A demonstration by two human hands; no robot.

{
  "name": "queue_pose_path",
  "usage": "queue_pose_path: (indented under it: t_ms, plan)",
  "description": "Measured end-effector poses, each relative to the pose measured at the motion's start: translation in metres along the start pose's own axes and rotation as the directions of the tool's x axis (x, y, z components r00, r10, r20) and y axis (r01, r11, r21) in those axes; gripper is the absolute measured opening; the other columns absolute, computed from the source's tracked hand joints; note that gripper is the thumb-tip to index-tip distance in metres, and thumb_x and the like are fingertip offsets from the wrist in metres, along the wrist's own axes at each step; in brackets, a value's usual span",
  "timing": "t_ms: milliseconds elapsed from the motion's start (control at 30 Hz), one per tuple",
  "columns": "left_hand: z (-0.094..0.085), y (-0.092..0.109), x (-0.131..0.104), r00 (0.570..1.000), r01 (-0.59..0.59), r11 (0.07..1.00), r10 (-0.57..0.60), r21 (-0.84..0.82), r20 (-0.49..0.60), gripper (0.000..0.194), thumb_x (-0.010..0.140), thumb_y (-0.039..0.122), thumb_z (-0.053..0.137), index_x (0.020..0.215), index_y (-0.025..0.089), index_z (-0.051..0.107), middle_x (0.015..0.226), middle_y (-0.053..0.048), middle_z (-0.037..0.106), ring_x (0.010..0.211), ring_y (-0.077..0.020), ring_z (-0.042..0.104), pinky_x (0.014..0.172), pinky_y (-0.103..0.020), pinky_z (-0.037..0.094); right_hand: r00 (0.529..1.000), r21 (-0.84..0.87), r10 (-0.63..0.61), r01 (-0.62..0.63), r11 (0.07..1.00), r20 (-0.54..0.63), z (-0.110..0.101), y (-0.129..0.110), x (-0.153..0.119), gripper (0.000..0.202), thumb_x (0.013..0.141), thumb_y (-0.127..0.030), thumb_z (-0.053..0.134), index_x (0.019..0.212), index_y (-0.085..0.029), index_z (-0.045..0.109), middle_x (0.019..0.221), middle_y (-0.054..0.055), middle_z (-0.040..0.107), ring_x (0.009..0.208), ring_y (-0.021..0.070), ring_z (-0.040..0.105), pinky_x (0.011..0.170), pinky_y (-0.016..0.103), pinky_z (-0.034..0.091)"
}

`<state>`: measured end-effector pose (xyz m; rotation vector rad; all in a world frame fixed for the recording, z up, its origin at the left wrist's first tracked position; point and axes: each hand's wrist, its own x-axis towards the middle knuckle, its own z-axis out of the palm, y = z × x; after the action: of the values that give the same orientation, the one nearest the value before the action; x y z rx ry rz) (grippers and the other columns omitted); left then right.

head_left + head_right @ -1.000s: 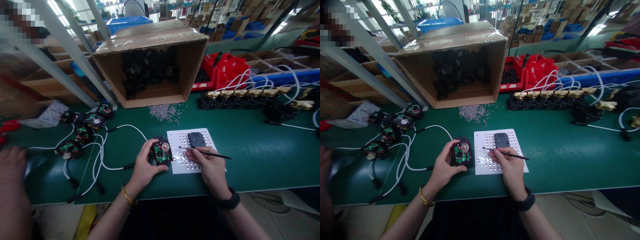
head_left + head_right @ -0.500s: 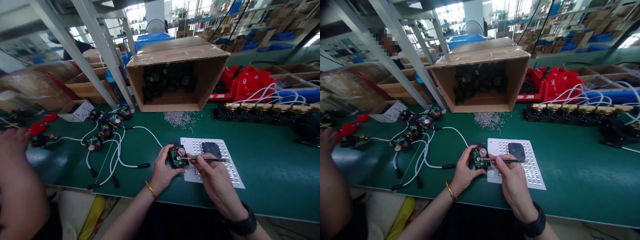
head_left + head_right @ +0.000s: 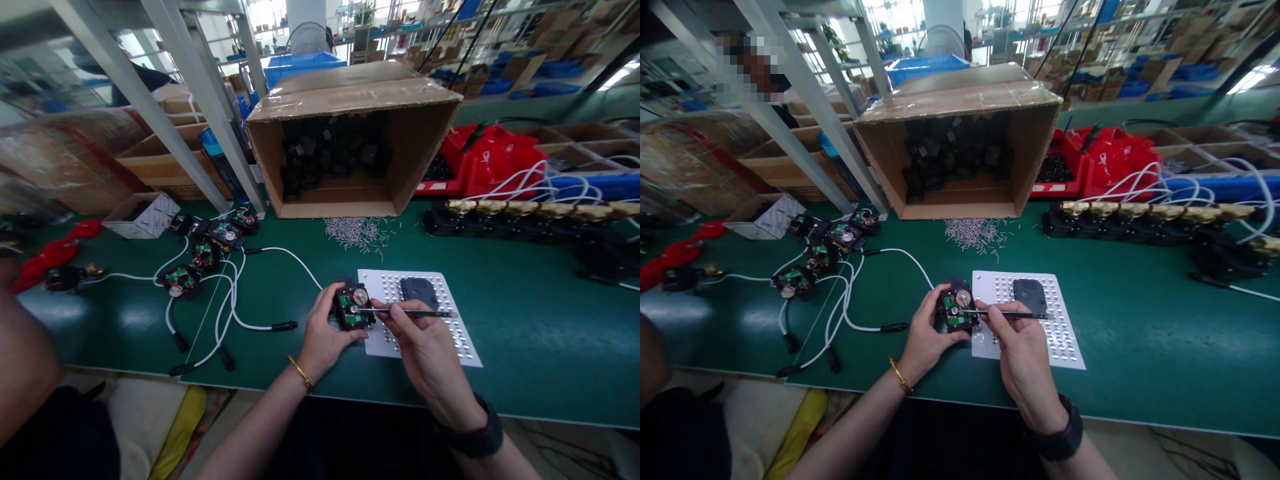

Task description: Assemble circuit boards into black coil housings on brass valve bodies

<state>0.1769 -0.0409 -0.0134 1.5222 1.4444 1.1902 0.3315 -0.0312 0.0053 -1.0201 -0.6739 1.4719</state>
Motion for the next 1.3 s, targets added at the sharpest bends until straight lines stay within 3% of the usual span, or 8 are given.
queue_pose_path:
  t_ms: [733, 967, 1067, 1133, 1167, 1233, 1300]
  plan:
    - [0.001, -0.005, -0.001, 0.999, -0.034, 0.999, 0.035, 0.037, -0.012, 0.080, 0.055, 0.031, 0.082, 0.124, 0.024, 0.041, 0.126, -0.006, 0.050, 0.119, -0.0225, 0.046, 0.102, -0.037, 0.036, 1.000, 0.007, 0.006, -0.006, 1.000, -0.029, 0.007, -0.003, -0.003, 0.024, 0.062, -0.032, 0.081, 0.070, -0.018, 0.063, 0.079, 0.004, 0.072, 0.078, 0.0173, 0.066, 0.077, 0.030, 0.050]
    - [0.002, -0.005, 0.000, 0.999, -0.033, 0.999, 0.034, 0.033, -0.015, 0.080, 0.055, 0.031, 0.082, 0.124, 0.023, 0.042, 0.126, -0.006, 0.050, 0.118, -0.0220, 0.046, 0.102, -0.036, 0.036, 0.999, -0.051, -0.034, 0.033, 0.998, -0.021, 0.005, -0.001, -0.004, 0.022, 0.068, -0.032, 0.076, 0.074, -0.018, 0.061, 0.083, 0.006, 0.072, 0.082, 0.0184, 0.065, 0.079, 0.031, 0.049]
    - [0.002, -0.006, 0.000, 0.999, -0.028, 0.999, 0.028, 0.023, -0.016, 0.079, 0.056, 0.032, 0.082, 0.124, 0.024, 0.042, 0.126, -0.006, 0.050, 0.119, -0.0224, 0.046, 0.102, -0.036, 0.036, 0.988, -0.205, -0.155, 0.157, 0.966, 0.026, 0.002, 0.001, -0.007, 0.014, 0.078, -0.030, 0.068, 0.080, -0.019, 0.060, 0.088, 0.006, 0.071, 0.086, 0.0205, 0.065, 0.080, 0.037, 0.050]
    - [0.002, -0.006, 0.000, 1.000, -0.022, 1.000, 0.022, 0.008, -0.014, 0.079, 0.056, 0.032, 0.082, 0.124, 0.024, 0.042, 0.126, -0.006, 0.050, 0.119, -0.0228, 0.046, 0.102, -0.036, 0.036, 0.934, -0.370, -0.345, 0.354, 0.859, 0.091, 0.002, 0.002, -0.011, 0.005, 0.082, -0.023, 0.063, 0.083, -0.020, 0.059, 0.090, 0.006, 0.069, 0.089, 0.0209, 0.064, 0.081, 0.038, 0.050]
    - [0.003, -0.006, 0.000, 1.000, -0.020, 1.000, 0.020, -0.001, -0.014, 0.079, 0.057, 0.032, 0.082, 0.124, 0.024, 0.042, 0.126, -0.006, 0.050, 0.119, -0.0229, 0.046, 0.102, -0.036, 0.036, 0.874, -0.446, -0.461, 0.477, 0.757, 0.153, 0.003, 0.003, -0.014, 0.003, 0.082, -0.018, 0.062, 0.084, -0.020, 0.059, 0.092, 0.007, 0.068, 0.091, 0.0208, 0.064, 0.082, 0.038, 0.049]
    - [0.004, -0.006, 0.000, 1.000, -0.019, 1.000, 0.018, -0.024, -0.017, 0.077, 0.059, 0.034, 0.080, 0.124, 0.024, 0.042, 0.126, -0.006, 0.050, 0.118, -0.0228, 0.047, 0.102, -0.036, 0.037, 0.700, -0.540, -0.629, 0.691, 0.480, 0.337, 0.006, 0.003, -0.020, 0.013, 0.081, -0.008, 0.060, 0.088, -0.019, 0.060, 0.095, 0.008, 0.065, 0.094, 0.0203, 0.061, 0.083, 0.037, 0.049]
    - [0.004, -0.008, -0.001, 1.000, -0.015, 0.999, 0.014, -0.049, -0.020, 0.073, 0.062, 0.034, 0.078, 0.125, 0.024, 0.042, 0.126, -0.006, 0.050, 0.118, -0.0227, 0.047, 0.102, -0.036, 0.038, 0.543, -0.543, -0.661, 0.805, 0.237, 0.517, 0.009, 0.000, -0.028, 0.023, 0.079, -0.001, 0.059, 0.095, -0.017, 0.060, 0.098, 0.009, 0.063, 0.097, 0.0202, 0.059, 0.085, 0.037, 0.049]
